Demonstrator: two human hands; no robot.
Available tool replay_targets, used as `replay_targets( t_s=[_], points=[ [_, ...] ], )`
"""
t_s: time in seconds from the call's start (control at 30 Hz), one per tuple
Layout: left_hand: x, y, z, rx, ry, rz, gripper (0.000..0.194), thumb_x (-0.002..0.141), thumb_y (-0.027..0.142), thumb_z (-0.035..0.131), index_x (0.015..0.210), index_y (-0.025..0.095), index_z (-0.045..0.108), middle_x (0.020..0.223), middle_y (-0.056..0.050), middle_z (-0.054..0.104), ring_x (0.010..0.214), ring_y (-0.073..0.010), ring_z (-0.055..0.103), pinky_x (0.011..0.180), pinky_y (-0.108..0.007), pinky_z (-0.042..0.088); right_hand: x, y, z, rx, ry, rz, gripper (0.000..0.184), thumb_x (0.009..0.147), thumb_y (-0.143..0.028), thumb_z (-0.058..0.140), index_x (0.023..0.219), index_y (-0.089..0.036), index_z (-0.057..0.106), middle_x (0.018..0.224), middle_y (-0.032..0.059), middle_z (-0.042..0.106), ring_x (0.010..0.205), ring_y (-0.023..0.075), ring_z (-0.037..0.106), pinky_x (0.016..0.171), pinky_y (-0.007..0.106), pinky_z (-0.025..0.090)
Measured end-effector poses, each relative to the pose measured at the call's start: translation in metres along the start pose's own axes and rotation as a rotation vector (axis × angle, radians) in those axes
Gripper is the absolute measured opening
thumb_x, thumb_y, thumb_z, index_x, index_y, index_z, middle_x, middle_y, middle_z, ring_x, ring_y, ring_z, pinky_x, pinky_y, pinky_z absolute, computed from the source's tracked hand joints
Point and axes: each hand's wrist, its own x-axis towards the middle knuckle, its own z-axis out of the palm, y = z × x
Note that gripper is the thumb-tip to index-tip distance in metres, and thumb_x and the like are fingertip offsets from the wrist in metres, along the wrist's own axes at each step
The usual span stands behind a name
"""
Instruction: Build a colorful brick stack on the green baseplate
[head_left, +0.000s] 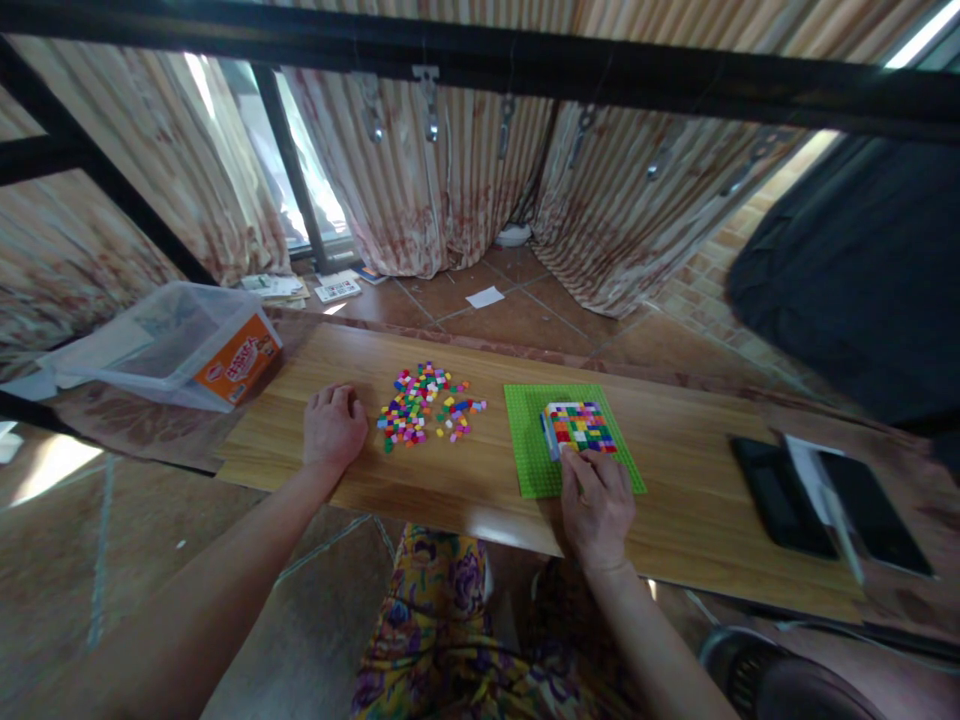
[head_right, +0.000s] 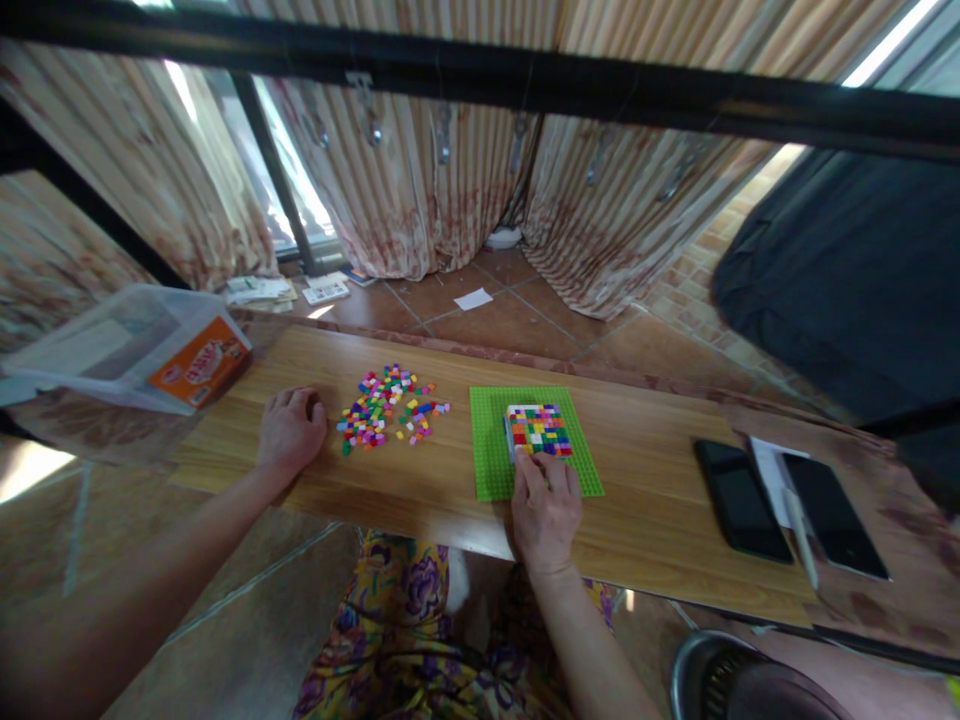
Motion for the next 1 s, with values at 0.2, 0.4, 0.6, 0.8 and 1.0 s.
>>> replay_targets(
  t_s=[0.2, 0.4, 0.6, 0.8, 1.0],
  points=[
    [0.000, 0.000, -0.001, 0.005, -0.016, -0.009, 0.033, 0.088, 0.027, 0.042, 0.109, 0.014, 0.064, 0.117, -0.017, 0.066, 0.114, -0.0310, 0.057, 0.104, -0.046, 0.042, 0.003, 0.001, 0.003, 0.068, -0.028, -0.042, 0.026, 0.099, -0.023, 0.049, 0.103, -0.021, 0.075, 0.096, 0.0084, 0.072, 0.087, 0.0189, 0.063, 0.081, 0.031, 0.050],
    [0.001, 0.002, -0.002, -0.012, -0.012, -0.007, 0.033, 0.087, 0.027, 0.042, 0.107, 0.014, 0.064, 0.116, -0.018, 0.066, 0.114, -0.0317, 0.057, 0.104, -0.047, 0.042, 0.008, 0.005, 0.006, 0.109, -0.114, -0.018, 0.031, 0.101, -0.027, 0.045, 0.106, -0.022, 0.074, 0.095, 0.0082, 0.073, 0.087, 0.0196, 0.065, 0.084, 0.034, 0.051],
    [0.002, 0.002, -0.003, -0.013, -0.007, 0.001, 0.034, 0.087, 0.027, 0.040, 0.107, 0.013, 0.064, 0.116, -0.019, 0.066, 0.114, -0.0326, 0.057, 0.103, -0.048, 0.042, 0.007, 0.009, -0.010, 0.227, -0.081, 0.125, 0.035, 0.101, -0.034, 0.043, 0.119, -0.021, 0.070, 0.099, 0.0093, 0.075, 0.088, 0.0205, 0.068, 0.083, 0.035, 0.054],
    [0.002, 0.000, -0.001, 0.000, 0.000, -0.004, 0.035, 0.087, 0.028, 0.041, 0.108, 0.013, 0.064, 0.116, -0.020, 0.065, 0.114, -0.0330, 0.058, 0.103, -0.048, 0.043, 0.045, 0.020, -0.025, 0.324, 0.014, 0.156, 0.029, 0.098, -0.033, 0.047, 0.105, -0.019, 0.072, 0.099, 0.0102, 0.074, 0.091, 0.0213, 0.068, 0.083, 0.036, 0.054],
    [0.003, -0.003, 0.000, 0.013, 0.034, 0.042, 0.033, 0.087, 0.028, 0.040, 0.104, 0.015, 0.065, 0.110, -0.018, 0.067, 0.109, -0.0325, 0.060, 0.100, -0.048, 0.045, 0.104, 0.029, 0.013, 0.175, -0.202, 0.027, 0.029, 0.095, -0.032, 0.051, 0.109, -0.017, 0.072, 0.113, 0.0130, 0.071, 0.108, 0.0235, 0.062, 0.097, 0.039, 0.047]
  ],
)
